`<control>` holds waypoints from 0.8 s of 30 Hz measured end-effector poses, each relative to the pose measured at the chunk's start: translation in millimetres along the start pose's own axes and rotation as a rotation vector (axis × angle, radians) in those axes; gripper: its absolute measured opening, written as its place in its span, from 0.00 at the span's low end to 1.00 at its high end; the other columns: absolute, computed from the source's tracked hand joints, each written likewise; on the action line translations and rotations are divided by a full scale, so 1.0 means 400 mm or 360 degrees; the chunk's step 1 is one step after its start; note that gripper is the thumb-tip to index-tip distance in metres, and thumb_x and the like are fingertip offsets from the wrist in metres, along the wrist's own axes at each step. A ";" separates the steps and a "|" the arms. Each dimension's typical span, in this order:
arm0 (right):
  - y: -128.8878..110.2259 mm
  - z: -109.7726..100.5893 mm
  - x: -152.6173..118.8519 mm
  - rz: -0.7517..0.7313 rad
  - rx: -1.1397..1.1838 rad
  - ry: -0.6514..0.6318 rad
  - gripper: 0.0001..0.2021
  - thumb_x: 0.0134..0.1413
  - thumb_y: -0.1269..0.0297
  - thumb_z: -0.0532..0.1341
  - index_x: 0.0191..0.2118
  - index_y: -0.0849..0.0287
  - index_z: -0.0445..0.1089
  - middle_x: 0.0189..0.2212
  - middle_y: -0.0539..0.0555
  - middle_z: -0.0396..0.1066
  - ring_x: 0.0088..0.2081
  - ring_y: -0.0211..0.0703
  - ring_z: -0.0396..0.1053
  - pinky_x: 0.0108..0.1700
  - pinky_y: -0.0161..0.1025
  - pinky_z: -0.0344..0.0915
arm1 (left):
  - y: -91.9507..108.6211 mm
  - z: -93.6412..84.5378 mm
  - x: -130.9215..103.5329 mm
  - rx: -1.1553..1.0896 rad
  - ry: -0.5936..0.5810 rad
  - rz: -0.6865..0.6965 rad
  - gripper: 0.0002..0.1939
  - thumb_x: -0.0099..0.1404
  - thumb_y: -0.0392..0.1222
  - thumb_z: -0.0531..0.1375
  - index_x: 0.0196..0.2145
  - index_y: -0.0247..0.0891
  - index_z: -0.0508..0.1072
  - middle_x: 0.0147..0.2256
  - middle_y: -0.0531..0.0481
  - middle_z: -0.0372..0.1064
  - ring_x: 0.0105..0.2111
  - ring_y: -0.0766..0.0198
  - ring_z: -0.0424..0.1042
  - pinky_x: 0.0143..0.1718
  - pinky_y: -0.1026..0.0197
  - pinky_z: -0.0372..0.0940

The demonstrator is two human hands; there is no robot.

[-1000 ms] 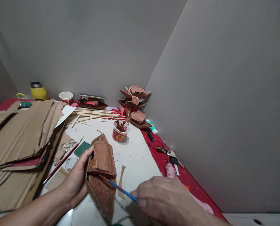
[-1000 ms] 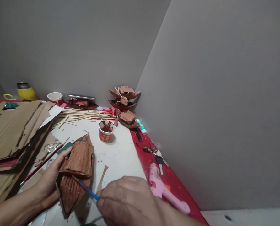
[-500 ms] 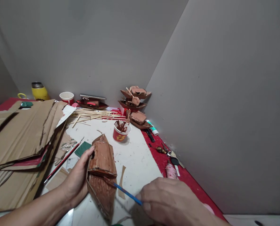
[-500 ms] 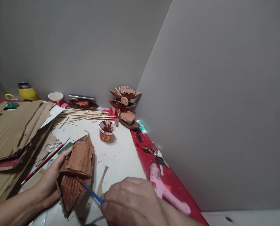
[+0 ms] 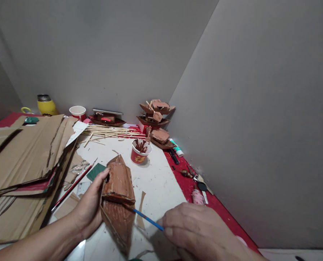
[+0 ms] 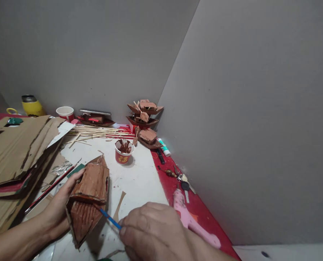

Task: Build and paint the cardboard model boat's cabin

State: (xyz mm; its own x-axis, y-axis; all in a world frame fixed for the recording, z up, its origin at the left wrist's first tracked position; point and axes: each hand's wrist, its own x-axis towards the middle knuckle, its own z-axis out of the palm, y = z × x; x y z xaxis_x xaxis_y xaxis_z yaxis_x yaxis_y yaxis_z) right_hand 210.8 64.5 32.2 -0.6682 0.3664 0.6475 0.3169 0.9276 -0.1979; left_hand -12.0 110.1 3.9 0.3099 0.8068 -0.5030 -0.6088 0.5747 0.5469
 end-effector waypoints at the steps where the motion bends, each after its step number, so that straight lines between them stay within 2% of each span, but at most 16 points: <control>1: -0.001 -0.005 0.003 0.0030 -0.0023 -0.0016 0.09 0.66 0.70 0.50 0.45 0.61 0.66 0.28 0.54 0.77 0.29 0.38 0.74 0.35 0.33 0.71 | 0.000 -0.001 0.000 0.0008 0.0009 -0.0017 0.19 0.64 0.48 0.58 0.49 0.35 0.74 0.34 0.47 0.79 0.35 0.55 0.79 0.41 0.57 0.70; 7: -0.010 -0.033 0.024 0.0150 -0.0088 -0.0125 0.08 0.62 0.73 0.53 0.35 0.58 0.69 0.24 0.51 0.76 0.24 0.35 0.74 0.29 0.28 0.70 | 0.007 -0.005 -0.005 0.0022 -0.0014 -0.0057 0.20 0.64 0.50 0.57 0.50 0.36 0.73 0.32 0.48 0.80 0.34 0.55 0.79 0.42 0.57 0.70; 13: -0.009 -0.045 0.017 0.0167 0.0045 -0.0125 0.10 0.64 0.70 0.51 0.39 0.58 0.69 0.28 0.54 0.77 0.30 0.39 0.76 0.34 0.32 0.73 | 0.010 -0.001 -0.009 0.0066 -0.0007 -0.0069 0.20 0.64 0.49 0.58 0.49 0.37 0.73 0.32 0.48 0.80 0.36 0.53 0.79 0.41 0.56 0.70; 18: -0.040 -0.060 0.026 0.0392 -0.0006 0.0028 0.09 0.62 0.73 0.53 0.41 0.56 0.69 0.29 0.54 0.78 0.31 0.43 0.77 0.37 0.35 0.74 | 0.011 -0.008 -0.006 0.0046 0.0031 -0.0050 0.20 0.62 0.48 0.61 0.49 0.37 0.73 0.33 0.47 0.80 0.36 0.53 0.79 0.40 0.56 0.71; 24: -0.037 -0.054 0.014 0.0351 0.0000 0.0039 0.08 0.61 0.73 0.54 0.42 0.57 0.68 0.30 0.54 0.77 0.33 0.42 0.77 0.39 0.35 0.74 | 0.011 -0.013 -0.002 0.0070 0.0020 -0.0076 0.21 0.62 0.50 0.60 0.49 0.37 0.74 0.32 0.48 0.80 0.34 0.54 0.79 0.38 0.57 0.71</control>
State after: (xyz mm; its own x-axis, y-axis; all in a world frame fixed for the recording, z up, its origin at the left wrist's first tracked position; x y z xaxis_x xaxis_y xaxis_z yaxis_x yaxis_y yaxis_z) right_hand 216.7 51.2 54.6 -0.5663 0.5583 0.6063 0.4532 0.8254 -0.3367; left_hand -18.8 111.2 3.5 0.3283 0.7769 -0.5373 -0.5607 0.6180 0.5510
